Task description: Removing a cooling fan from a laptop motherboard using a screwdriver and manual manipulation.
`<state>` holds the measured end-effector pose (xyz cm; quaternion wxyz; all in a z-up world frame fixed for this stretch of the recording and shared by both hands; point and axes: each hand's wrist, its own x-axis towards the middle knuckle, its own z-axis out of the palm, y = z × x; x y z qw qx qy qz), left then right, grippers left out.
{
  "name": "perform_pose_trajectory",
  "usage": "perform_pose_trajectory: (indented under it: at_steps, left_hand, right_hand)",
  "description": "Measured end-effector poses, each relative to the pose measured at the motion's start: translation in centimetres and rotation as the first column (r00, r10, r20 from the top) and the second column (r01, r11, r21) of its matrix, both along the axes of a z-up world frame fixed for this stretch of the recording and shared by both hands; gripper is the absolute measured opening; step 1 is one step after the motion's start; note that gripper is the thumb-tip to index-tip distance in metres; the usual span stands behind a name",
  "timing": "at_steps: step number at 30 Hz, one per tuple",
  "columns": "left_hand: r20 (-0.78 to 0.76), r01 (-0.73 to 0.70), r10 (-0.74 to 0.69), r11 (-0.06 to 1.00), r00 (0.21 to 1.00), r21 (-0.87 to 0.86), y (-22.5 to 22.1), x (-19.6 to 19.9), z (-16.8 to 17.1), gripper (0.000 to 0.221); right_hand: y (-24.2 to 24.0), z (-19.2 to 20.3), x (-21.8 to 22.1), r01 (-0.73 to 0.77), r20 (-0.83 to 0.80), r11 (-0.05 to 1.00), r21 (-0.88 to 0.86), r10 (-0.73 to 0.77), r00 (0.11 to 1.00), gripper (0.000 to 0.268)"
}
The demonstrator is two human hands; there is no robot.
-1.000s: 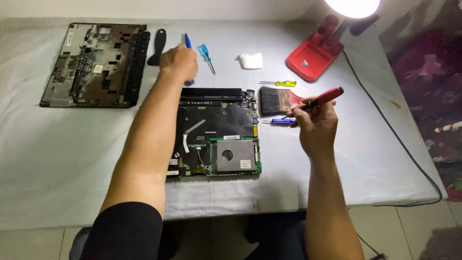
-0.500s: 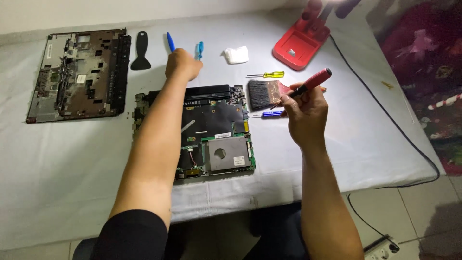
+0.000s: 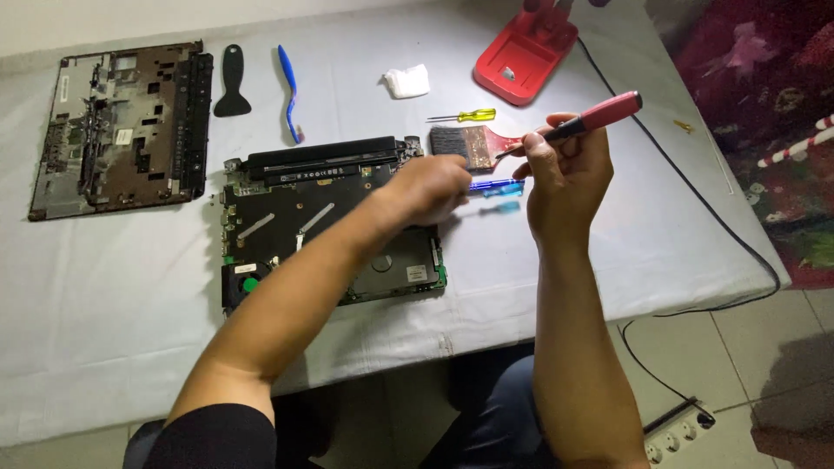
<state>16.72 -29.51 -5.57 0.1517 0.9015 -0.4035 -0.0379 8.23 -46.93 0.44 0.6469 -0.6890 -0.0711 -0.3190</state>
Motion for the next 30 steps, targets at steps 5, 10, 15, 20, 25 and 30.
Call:
perform_pose_trajectory:
  at_steps: [5,10,15,20,25,30]
  left_hand:
    - [0.116,0.042,-0.040,0.999,0.992,-0.012,-1.2,-0.7,-1.8,0.013]
    - [0.126,0.022,-0.023,1.000,0.992,0.011,-0.1,-1.4,1.9,0.011]
    - [0.208,-0.058,0.122,0.955,0.970,-0.292,5.5,-2.9,4.4,0.018]
    - [0.067,-0.200,0.249,0.886,0.966,-0.418,15.4,-8.2,5.5,0.017]
    - [-0.081,-0.467,0.489,0.753,0.869,-0.464,22.5,-12.0,3.4,0.007]
    - [-0.066,-0.405,0.462,0.691,0.885,-0.598,23.5,-13.4,3.5,0.005]
  right_hand:
    - [-0.3,0.4,-0.4,0.018,-0.009,1.000,-0.015,-0.018,1.000,0.024]
    - [-0.1,0.5,-0.6,0.008,-0.042,0.999,-0.037,-0.009,0.999,0.023]
    - [0.7,0.0,-0.4,-0.133,-0.124,0.990,-0.034,0.128,0.984,0.027]
    - [2.5,-0.4,-0.6,-0.196,-0.173,0.980,0.018,0.196,0.965,0.032]
    - [7.7,-3.6,-0.8,-0.388,-0.230,0.908,0.158,0.416,0.880,0.033]
    - [14.6,-3.2,-3.5,-0.536,-0.316,0.838,0.101,0.538,0.782,0.036]
